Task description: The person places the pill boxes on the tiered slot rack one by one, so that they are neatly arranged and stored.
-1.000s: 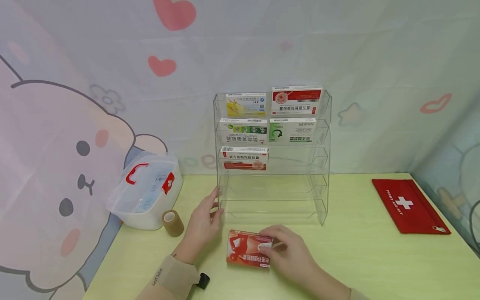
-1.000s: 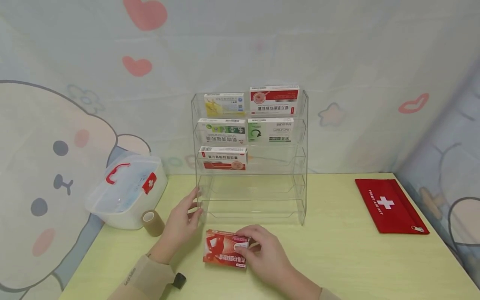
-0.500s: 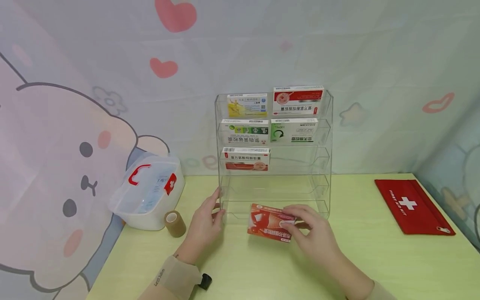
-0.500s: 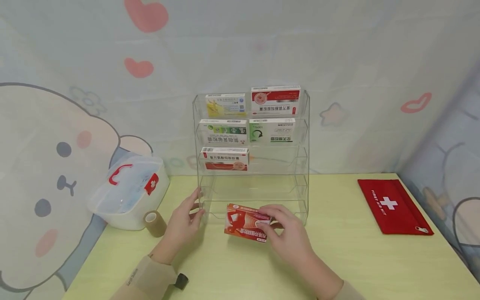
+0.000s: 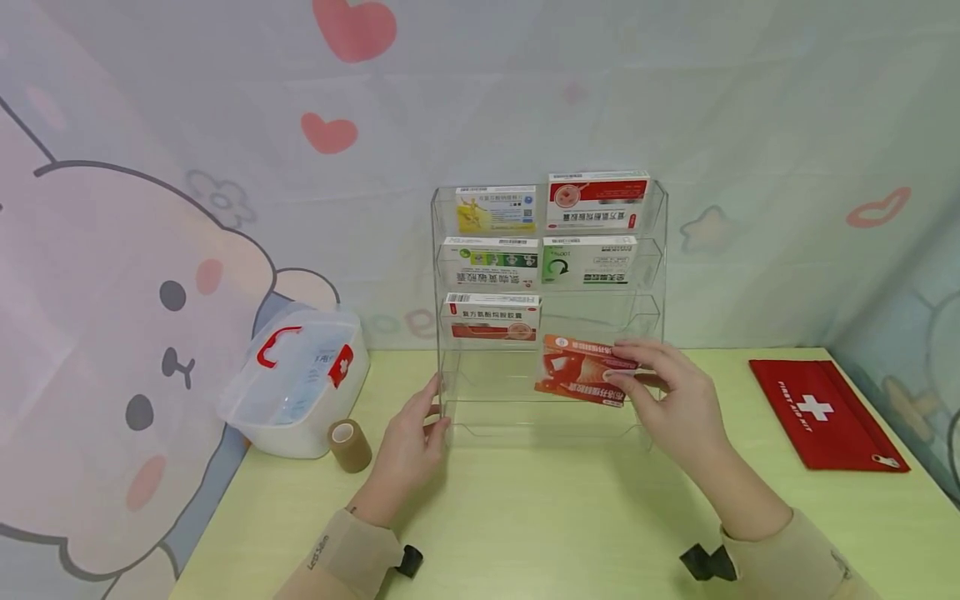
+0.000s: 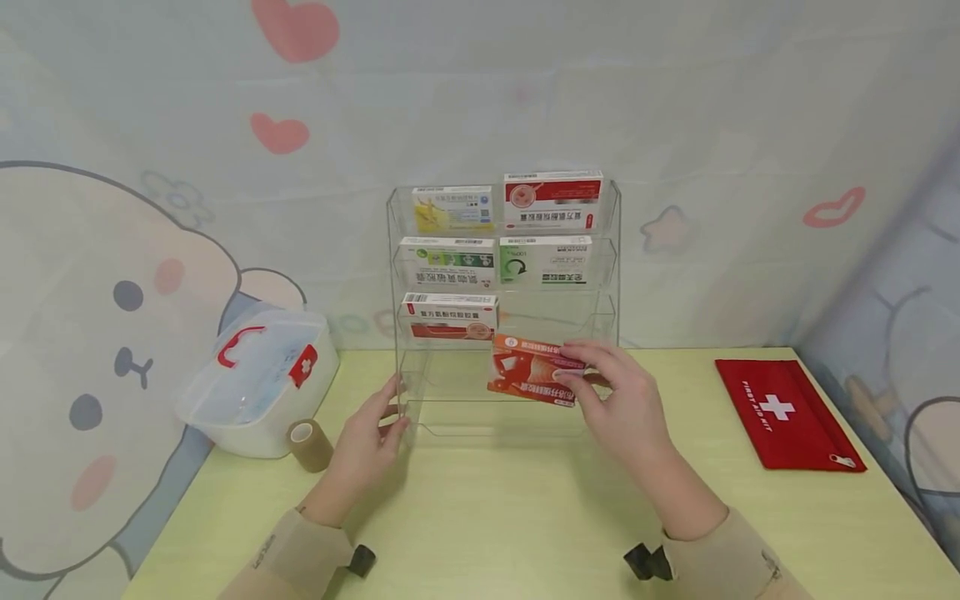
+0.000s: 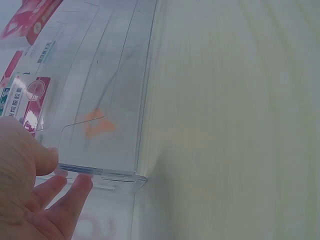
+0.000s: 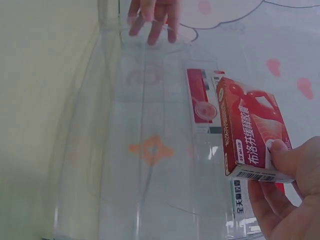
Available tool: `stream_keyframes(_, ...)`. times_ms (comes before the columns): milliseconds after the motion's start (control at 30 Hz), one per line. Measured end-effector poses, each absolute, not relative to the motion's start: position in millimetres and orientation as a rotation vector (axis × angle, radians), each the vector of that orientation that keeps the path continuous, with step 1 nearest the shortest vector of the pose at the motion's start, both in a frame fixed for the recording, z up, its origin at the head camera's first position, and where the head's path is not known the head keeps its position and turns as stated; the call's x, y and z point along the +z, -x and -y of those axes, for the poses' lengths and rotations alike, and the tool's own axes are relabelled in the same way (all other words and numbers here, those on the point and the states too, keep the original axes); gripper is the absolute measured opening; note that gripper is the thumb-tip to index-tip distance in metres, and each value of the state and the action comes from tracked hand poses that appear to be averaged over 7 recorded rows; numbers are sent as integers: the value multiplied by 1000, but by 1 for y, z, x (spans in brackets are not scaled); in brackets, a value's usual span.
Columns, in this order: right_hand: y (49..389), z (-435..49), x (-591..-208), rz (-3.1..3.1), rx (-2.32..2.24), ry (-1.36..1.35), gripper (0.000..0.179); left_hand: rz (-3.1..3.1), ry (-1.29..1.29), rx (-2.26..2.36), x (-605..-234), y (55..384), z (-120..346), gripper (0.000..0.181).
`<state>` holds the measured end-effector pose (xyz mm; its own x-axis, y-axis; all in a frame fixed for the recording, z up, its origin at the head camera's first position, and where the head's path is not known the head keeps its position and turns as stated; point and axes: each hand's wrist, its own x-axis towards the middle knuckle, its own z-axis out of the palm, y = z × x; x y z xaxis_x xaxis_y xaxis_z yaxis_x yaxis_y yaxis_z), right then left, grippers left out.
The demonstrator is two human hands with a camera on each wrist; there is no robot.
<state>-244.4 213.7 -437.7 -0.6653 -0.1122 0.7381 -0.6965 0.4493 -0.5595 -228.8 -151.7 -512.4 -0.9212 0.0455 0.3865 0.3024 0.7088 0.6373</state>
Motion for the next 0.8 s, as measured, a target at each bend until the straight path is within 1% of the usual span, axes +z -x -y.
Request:
stream_keyframes(367, 280, -231, -396, 1966, 1181, -671, 37, 2571, 278, -1036, -514, 228, 153, 75)
stream_keyframes(800, 313, -239, -377, 1943, 1113, -674, 33, 2576, 279, -1028, -514, 229, 153, 76)
